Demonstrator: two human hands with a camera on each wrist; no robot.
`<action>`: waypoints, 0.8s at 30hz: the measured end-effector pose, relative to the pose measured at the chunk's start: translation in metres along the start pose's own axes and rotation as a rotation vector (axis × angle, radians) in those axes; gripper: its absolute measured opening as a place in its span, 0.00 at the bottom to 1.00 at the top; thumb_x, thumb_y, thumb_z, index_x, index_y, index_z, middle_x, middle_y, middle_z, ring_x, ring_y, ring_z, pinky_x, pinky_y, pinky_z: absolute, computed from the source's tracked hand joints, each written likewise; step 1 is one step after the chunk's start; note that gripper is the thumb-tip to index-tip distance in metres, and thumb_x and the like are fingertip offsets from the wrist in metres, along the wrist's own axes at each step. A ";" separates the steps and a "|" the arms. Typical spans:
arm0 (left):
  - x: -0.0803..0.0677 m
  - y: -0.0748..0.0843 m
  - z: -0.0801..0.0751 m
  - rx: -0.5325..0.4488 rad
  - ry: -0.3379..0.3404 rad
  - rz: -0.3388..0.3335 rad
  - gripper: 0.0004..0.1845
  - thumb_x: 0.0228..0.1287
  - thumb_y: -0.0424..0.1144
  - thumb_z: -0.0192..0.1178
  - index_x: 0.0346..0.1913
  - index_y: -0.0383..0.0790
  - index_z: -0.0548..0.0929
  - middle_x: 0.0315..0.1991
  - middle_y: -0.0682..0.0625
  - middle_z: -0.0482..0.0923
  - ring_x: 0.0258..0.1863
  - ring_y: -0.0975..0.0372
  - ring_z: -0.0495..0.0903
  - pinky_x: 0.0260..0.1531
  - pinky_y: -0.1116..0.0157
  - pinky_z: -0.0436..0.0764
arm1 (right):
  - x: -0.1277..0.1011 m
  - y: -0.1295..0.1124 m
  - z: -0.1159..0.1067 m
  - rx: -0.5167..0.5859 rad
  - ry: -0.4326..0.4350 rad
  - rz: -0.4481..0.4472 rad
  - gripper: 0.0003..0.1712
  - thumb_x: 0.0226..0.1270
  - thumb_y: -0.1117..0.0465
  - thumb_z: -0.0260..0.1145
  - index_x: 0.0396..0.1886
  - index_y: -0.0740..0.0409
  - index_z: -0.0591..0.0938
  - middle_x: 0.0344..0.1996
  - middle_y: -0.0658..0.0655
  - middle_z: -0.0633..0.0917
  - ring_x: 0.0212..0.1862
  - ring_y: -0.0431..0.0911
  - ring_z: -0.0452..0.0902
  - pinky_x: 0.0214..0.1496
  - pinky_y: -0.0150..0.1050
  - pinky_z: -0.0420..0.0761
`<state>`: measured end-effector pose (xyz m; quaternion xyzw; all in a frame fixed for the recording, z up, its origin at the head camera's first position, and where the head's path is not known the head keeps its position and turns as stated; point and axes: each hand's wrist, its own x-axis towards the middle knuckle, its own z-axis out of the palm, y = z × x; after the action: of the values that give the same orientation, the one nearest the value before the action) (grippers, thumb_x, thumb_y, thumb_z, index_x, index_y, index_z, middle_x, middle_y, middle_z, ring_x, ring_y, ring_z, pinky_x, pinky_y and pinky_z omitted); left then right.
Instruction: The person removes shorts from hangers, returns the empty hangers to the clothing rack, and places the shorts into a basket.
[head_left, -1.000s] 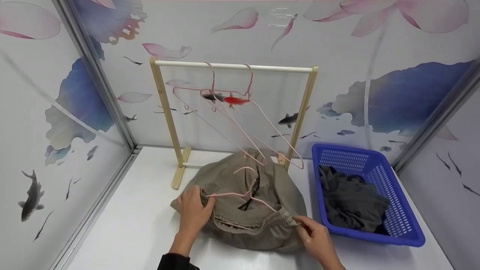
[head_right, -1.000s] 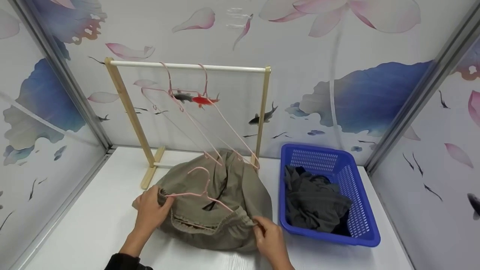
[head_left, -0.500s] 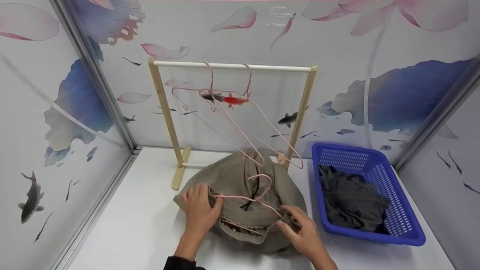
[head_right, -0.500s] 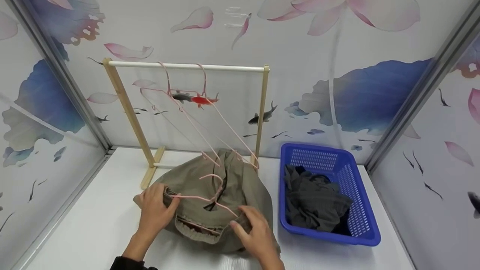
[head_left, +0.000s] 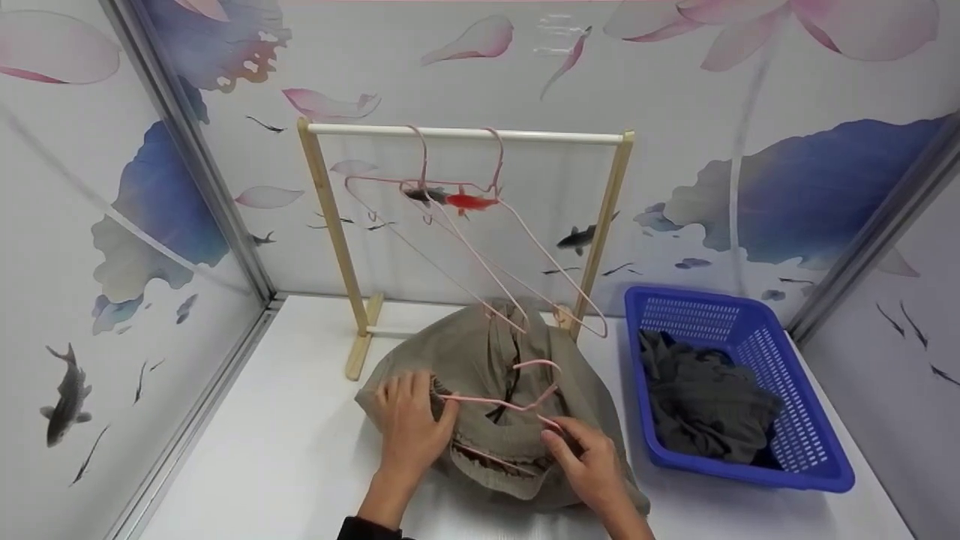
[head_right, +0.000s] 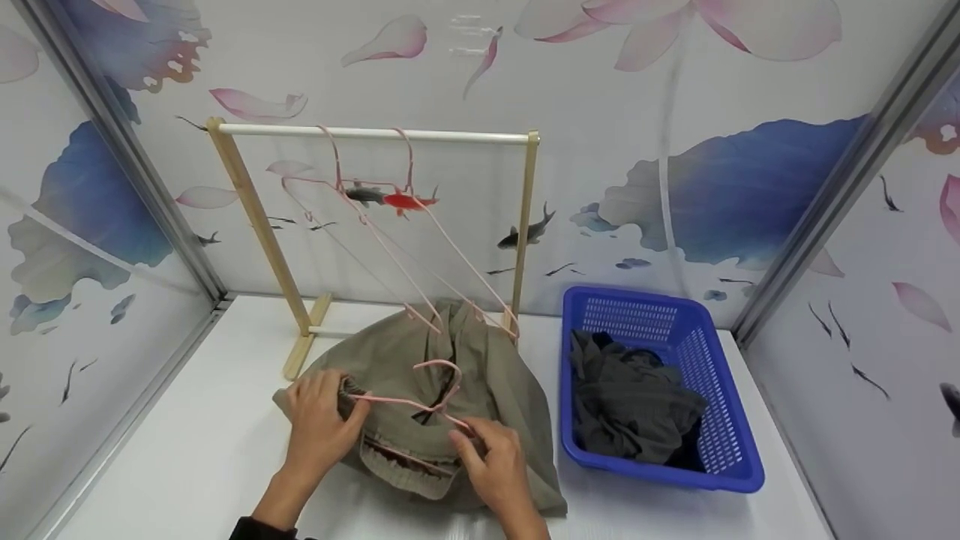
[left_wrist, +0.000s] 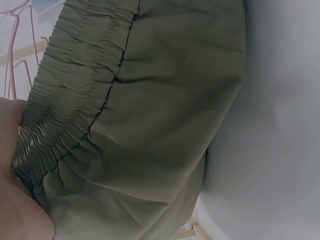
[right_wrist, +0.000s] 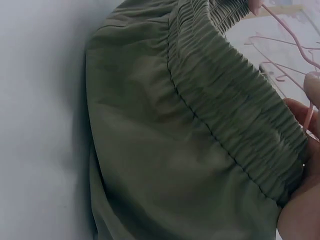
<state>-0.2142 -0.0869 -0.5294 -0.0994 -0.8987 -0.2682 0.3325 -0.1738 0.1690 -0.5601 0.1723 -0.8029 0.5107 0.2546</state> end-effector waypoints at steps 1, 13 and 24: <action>0.000 0.000 0.000 0.000 -0.001 0.002 0.20 0.60 0.45 0.73 0.46 0.35 0.80 0.40 0.42 0.79 0.42 0.48 0.75 0.52 0.44 0.67 | 0.000 0.000 0.001 0.021 0.005 0.009 0.09 0.66 0.74 0.70 0.41 0.59 0.89 0.23 0.48 0.83 0.24 0.31 0.72 0.24 0.28 0.75; -0.001 -0.006 -0.008 -0.033 -0.072 0.070 0.25 0.59 0.49 0.75 0.51 0.37 0.81 0.44 0.42 0.78 0.46 0.48 0.75 0.54 0.42 0.66 | 0.006 -0.009 0.004 0.102 0.069 0.088 0.12 0.63 0.81 0.66 0.24 0.64 0.85 0.12 0.55 0.74 0.18 0.27 0.62 0.16 0.27 0.66; -0.005 -0.021 -0.020 -0.038 -0.125 0.051 0.25 0.66 0.52 0.70 0.56 0.36 0.82 0.48 0.41 0.80 0.49 0.47 0.76 0.57 0.42 0.65 | -0.001 0.010 0.005 0.163 0.070 0.035 0.12 0.64 0.78 0.68 0.26 0.60 0.87 0.13 0.53 0.74 0.19 0.29 0.62 0.16 0.28 0.65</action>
<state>-0.2068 -0.1151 -0.5285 -0.1452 -0.9096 -0.2700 0.2805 -0.1798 0.1687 -0.5697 0.1604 -0.7522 0.5845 0.2585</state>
